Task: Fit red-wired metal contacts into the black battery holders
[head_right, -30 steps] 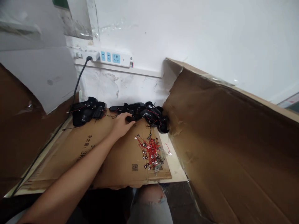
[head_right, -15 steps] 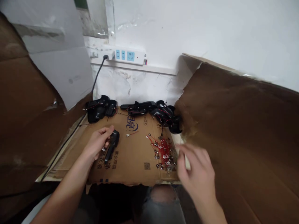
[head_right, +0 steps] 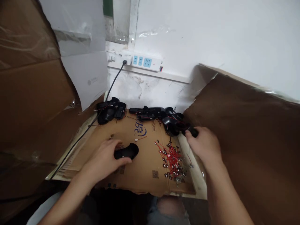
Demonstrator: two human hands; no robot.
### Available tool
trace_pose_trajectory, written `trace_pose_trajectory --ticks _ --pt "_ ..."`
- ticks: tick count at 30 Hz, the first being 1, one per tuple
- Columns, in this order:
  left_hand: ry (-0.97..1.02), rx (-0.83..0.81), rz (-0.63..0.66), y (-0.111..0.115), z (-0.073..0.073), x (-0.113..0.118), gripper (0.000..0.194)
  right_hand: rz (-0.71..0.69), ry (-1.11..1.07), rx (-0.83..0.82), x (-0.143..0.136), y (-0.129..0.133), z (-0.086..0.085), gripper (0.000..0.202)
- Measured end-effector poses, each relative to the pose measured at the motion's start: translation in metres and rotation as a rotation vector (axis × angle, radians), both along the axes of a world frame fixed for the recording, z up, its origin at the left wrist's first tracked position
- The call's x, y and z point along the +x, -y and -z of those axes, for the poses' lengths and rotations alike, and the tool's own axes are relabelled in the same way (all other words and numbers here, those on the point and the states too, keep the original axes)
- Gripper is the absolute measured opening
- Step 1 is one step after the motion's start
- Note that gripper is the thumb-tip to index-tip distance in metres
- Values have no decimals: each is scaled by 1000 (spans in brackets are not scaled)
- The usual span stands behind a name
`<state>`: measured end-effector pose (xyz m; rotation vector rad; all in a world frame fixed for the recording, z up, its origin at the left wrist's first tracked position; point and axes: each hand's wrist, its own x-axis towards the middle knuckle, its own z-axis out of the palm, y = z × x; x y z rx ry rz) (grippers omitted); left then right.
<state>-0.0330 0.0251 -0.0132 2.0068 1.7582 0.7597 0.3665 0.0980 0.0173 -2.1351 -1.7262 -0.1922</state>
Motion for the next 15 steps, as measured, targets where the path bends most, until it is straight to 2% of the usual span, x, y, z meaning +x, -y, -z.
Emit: trace_pose_trajectory --ticks 2,4,7,10,12,13,15 --pt "-64 -43 42 7 7 11 70 -8 -323 105 -19 7 -21 33" --pt "-118 -32 57 10 12 20 67 -92 -693 158 -47 10 -31 37" --pt "-104 -12 24 7 10 19 55 -217 -1082 140 -90 8 -25 41" --pt "118 -62 28 -2 2 6 34 -279 -1327 128 -119 3 -17 44" --pt "233 -102 10 -8 -1 -7 32 -263 -1496 94 -132 -1 -18 44" --pt "224 -92 -34 -10 -2 -13 35 -248 -1578 43 -139 -2 -19 44" --pt "82 -1 -161 -13 -2 -24 40 -237 -1698 -109 -157 -5 -20 45"
